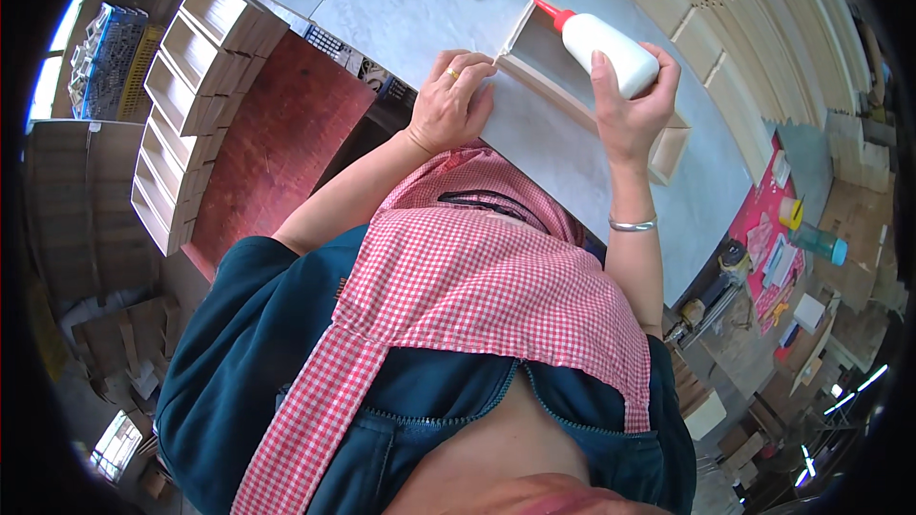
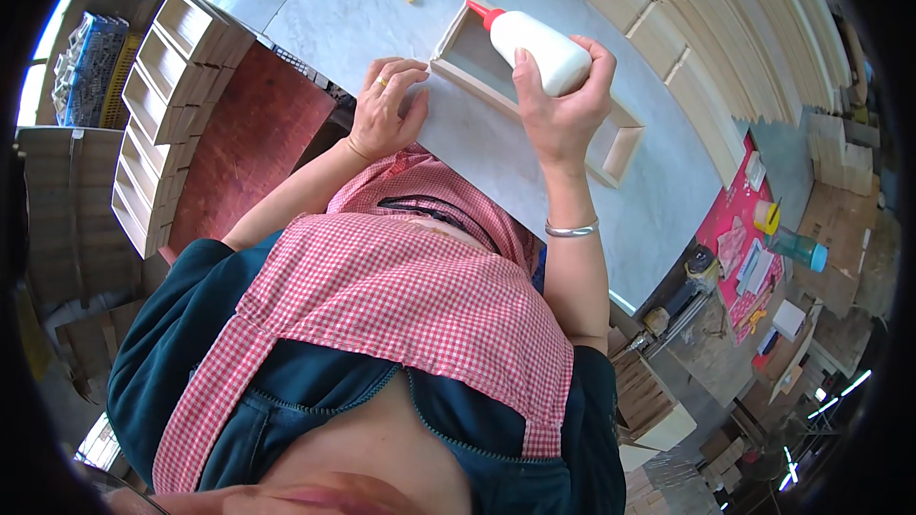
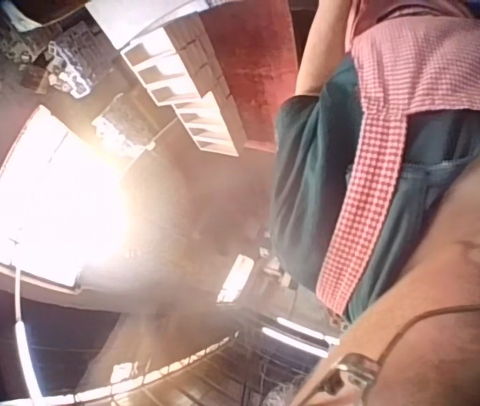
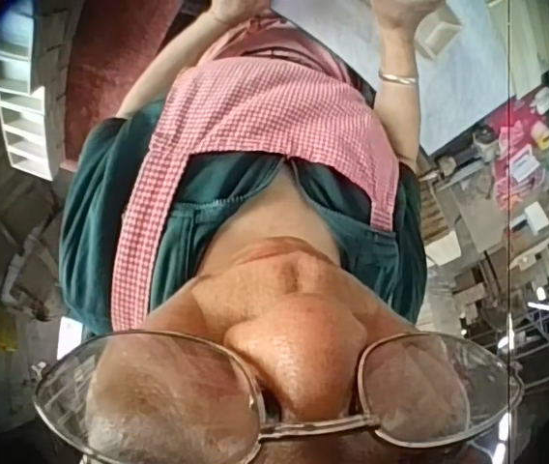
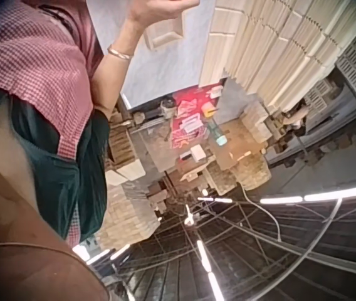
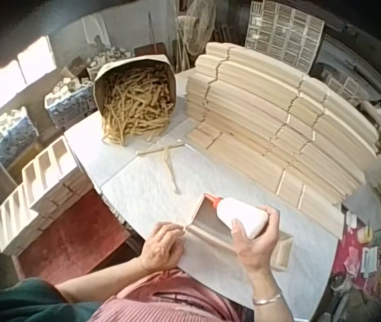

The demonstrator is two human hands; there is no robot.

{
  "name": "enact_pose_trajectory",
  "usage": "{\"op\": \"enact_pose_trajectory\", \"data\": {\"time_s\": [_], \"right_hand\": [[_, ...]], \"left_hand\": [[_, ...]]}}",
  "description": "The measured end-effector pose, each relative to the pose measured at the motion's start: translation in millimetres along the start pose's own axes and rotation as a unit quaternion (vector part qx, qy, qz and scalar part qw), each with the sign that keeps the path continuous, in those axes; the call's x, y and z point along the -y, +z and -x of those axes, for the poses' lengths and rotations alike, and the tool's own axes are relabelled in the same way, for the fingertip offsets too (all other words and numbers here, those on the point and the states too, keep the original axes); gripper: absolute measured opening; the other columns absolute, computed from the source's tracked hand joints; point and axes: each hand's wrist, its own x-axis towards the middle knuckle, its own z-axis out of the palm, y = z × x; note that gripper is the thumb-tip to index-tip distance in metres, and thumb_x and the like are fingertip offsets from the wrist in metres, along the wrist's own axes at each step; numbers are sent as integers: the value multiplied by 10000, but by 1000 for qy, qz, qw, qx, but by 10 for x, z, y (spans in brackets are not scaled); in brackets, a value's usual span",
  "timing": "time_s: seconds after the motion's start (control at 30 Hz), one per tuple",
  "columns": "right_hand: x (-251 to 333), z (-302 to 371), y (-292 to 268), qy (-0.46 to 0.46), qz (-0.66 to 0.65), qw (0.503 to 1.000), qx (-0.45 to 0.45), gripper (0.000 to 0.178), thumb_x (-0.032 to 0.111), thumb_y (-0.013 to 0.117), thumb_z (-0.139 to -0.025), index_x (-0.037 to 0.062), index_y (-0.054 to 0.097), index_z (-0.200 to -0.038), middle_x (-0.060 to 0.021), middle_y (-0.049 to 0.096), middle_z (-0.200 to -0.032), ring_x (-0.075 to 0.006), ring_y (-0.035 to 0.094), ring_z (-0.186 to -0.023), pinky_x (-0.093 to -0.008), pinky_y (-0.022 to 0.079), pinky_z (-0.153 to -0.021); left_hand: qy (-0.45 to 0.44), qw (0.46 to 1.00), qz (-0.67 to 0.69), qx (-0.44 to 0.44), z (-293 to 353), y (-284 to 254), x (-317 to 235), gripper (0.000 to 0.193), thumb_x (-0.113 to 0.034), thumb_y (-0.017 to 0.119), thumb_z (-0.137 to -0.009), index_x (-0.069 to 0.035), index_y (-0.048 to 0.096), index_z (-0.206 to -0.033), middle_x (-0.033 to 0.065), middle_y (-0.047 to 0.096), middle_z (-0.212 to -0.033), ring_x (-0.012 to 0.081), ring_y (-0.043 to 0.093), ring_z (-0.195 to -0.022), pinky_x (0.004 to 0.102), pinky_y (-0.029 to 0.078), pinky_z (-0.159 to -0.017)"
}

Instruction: Assembling small wooden rectangular boxes using wood glue and a pneumatic nail gun.

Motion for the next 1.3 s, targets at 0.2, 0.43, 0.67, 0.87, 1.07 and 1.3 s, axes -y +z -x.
{"op": "enact_pose_trajectory", "data": {"time_s": [0.2, 0.43, 0.67, 0.87, 1.07, 1.3], "right_hand": [[14, -50, -39, -14, 21, 1000, -12, 503, 242, 845, -817, 36, 531, -1152, -131, 658, -977, -257, 671, -781, -355, 566, -657], [9, 36, -290, 10, 54, 998, -23, 505, 252, 846, -815, 34, 535, -1148, -132, 662, -968, -260, 672, -768, -359, 564, -650], [-26, 183, -614, 16, 92, 994, -56, 507, 260, 845, -815, 32, 541, -1151, -137, 662, -974, -273, 671, -791, -365, 564, -668], [-46, 307, -902, 46, 119, 989, -78, 511, 258, 845, -815, 27, 545, -1158, -146, 664, -993, -280, 670, -809, -372, 566, -691], [-57, 438, -1191, 77, 156, 979, -108, 519, 255, 847, -814, 19, 550, -1168, -156, 667, -1013, -283, 670, -814, -379, 567, -704], [-89, 586, -1497, 93, 192, 967, -141, 531, 256, 851, -812, 16, 554, -1181, -160, 671, -1015, -285, 672, -821, -382, 568, -707]], "left_hand": [[-9, 1000, 6, 8, 1, 0, -10, 325, 13, 697, -789, -35, 635, -1104, 103, 680, -1147, 299, 612, -1036, 373, 509, -925], [-11, 1000, 9, 16, 22, 14, 16, 318, 19, 693, -791, -35, 639, -1099, 107, 682, -1162, 302, 609, -1050, 382, 509, -928], [-8, 1000, -2, 12, 0, 16, -5, 318, 16, 687, -786, -35, 631, -1094, 108, 684, -1154, 302, 617, -1029, 383, 506, -928], [3, 1000, -15, 11, -7, 21, -4, 323, 13, 681, -780, -36, 625, -1095, 110, 684, -1141, 308, 621, -1013, 388, 504, -931], [9, 1000, -25, 12, 33, 37, 29, 334, 16, 675, -784, -33, 618, -1110, 111, 686, -1144, 308, 621, -1012, 400, 492, -949], [12, 999, -24, 18, 37, 57, 44, 327, 14, 672, -796, -30, 613, -1115, 110, 688, -1142, 306, 621, -1009, 404, 485, -957]]}}
